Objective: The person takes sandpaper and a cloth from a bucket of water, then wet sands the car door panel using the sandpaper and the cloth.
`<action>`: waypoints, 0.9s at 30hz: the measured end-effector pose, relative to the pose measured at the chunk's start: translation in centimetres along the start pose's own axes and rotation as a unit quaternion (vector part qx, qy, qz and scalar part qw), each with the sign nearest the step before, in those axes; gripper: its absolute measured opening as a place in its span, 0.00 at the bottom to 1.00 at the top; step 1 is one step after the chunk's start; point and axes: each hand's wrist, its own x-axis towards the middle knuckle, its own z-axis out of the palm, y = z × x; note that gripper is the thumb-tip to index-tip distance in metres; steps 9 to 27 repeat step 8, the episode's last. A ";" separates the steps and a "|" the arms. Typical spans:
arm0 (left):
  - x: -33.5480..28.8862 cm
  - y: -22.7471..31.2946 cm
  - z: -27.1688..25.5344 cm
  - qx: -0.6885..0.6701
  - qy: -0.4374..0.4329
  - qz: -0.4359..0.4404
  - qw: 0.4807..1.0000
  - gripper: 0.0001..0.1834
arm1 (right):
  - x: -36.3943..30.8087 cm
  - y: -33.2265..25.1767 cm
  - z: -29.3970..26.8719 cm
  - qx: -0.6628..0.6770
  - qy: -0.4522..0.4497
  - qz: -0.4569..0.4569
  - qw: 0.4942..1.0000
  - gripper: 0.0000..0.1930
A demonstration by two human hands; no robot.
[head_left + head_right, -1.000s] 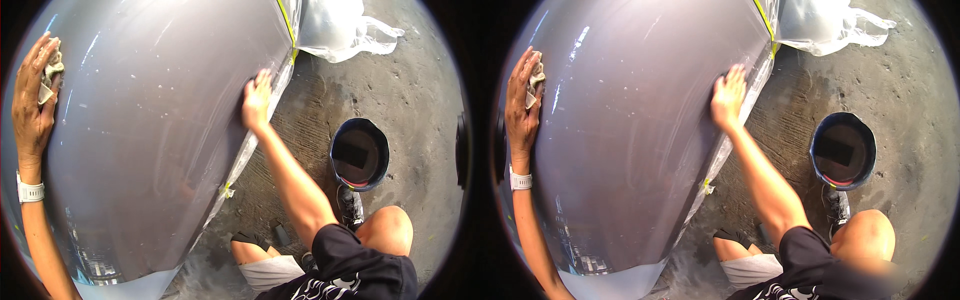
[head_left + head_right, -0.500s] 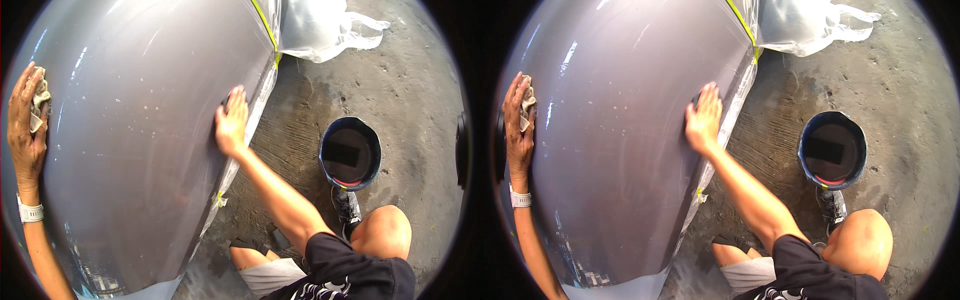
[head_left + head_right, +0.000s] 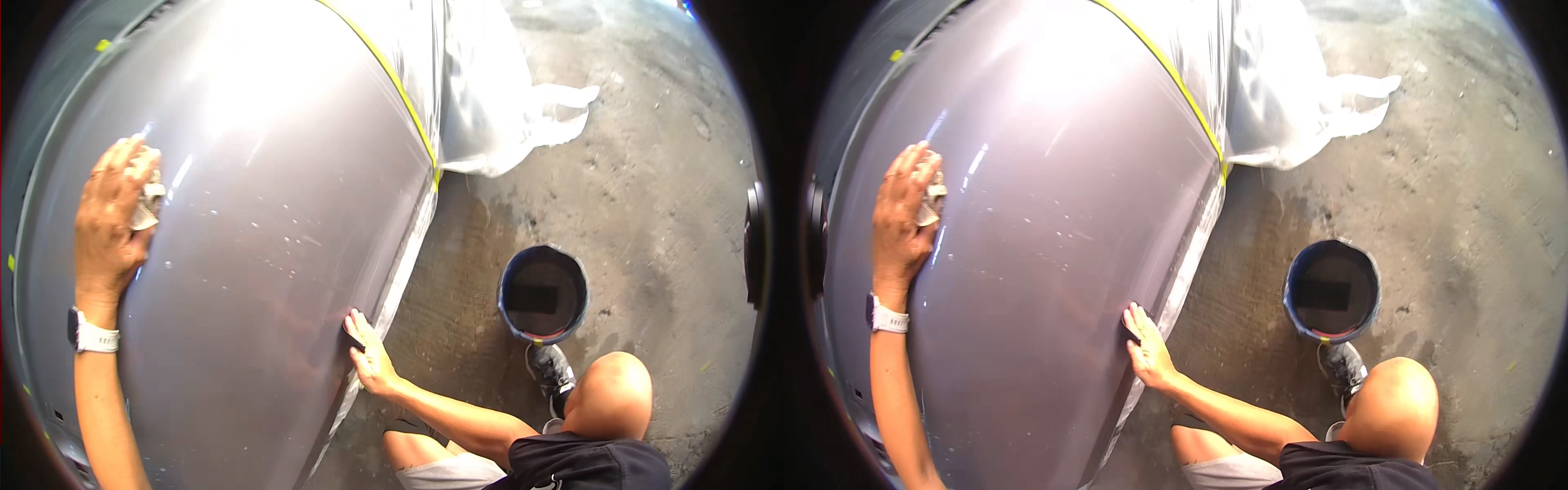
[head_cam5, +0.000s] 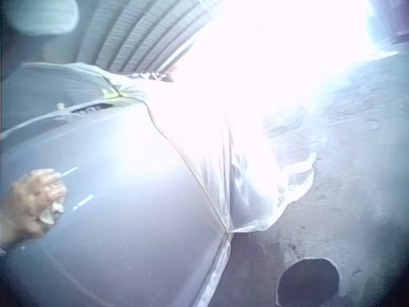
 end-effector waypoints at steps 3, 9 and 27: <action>-0.4 -0.1 -0.3 -0.037 0.012 -0.020 0.999 0.28 | 0.7 -0.9 -2.4 0.178 -0.006 0.138 0.974 0.30; -1.7 -1.5 -0.1 -0.076 -0.022 0.001 0.997 0.29 | 2.1 -4.7 -9.0 0.122 -0.037 0.346 0.930 0.27; -1.7 -1.5 -0.1 -0.076 -0.022 0.001 0.997 0.29 | 2.1 -4.7 -9.0 0.122 -0.037 0.346 0.930 0.27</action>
